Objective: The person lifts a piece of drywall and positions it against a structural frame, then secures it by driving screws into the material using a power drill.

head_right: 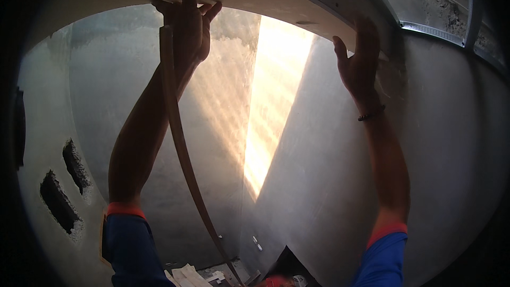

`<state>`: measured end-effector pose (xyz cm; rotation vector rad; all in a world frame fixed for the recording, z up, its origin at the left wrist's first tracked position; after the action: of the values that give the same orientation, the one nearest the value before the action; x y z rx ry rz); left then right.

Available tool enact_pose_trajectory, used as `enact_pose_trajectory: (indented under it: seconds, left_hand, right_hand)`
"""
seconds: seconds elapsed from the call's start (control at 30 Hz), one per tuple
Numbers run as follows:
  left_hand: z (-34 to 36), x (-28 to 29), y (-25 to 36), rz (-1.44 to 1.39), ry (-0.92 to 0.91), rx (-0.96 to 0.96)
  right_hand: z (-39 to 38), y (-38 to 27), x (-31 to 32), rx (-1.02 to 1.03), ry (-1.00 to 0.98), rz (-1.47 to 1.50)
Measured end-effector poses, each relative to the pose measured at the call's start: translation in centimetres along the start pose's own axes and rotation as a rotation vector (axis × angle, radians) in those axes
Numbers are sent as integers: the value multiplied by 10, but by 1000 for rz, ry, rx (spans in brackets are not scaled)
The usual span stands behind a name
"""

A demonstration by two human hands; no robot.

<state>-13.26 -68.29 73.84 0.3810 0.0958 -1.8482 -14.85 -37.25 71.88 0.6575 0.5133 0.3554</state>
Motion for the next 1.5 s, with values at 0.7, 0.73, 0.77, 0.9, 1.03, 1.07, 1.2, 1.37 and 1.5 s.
enact_pose_trajectory:
  seconds: [0.7, 0.73, 0.77, 0.9, 1.03, 1.07, 1.2, 1.37, 1.5]
  left_hand:
    - [-15, 38, 5, 16, 82, 347]
    - [-23, 55, 17, -13, 165, 353]
    - [-30, 71, 30, -43, 249, 354]
    - [-23, 176, 120, -22, 538, 97]
    - [-21, 224, 213, 176, 651, -153]
    - [-20, 231, 236, 131, 669, -196]
    - [-8, 218, 290, 44, 675, -283]
    - [32, 209, 329, 56, 563, -418]
    - [61, 245, 345, 52, 450, -519]
  right_hand:
    - [112, -63, -27, 152, 109, 82]
    - [112, -65, -27, 140, 103, 88]
    - [111, -66, -27, 128, 97, 94]
    - [119, -62, -28, 111, 83, 75]
    - [112, -56, -29, 78, 42, 121]
    - [111, -54, -32, 80, 39, 105]
    - [103, -44, -36, 113, 15, 53]
    - [111, -51, -33, 195, 27, -30]
    - [117, -57, -36, 204, 50, -32]
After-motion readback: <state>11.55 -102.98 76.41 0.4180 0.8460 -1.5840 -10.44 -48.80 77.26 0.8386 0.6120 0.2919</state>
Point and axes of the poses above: each hand's wrist, its own z-axis towards the middle knuckle, its own x-axis out of the back of the hand, y = z × x, the point moved 6 cm from there along z, towards the middle knuckle, and after that the axes turned 13 degrees about x, right-handed, at the moved point
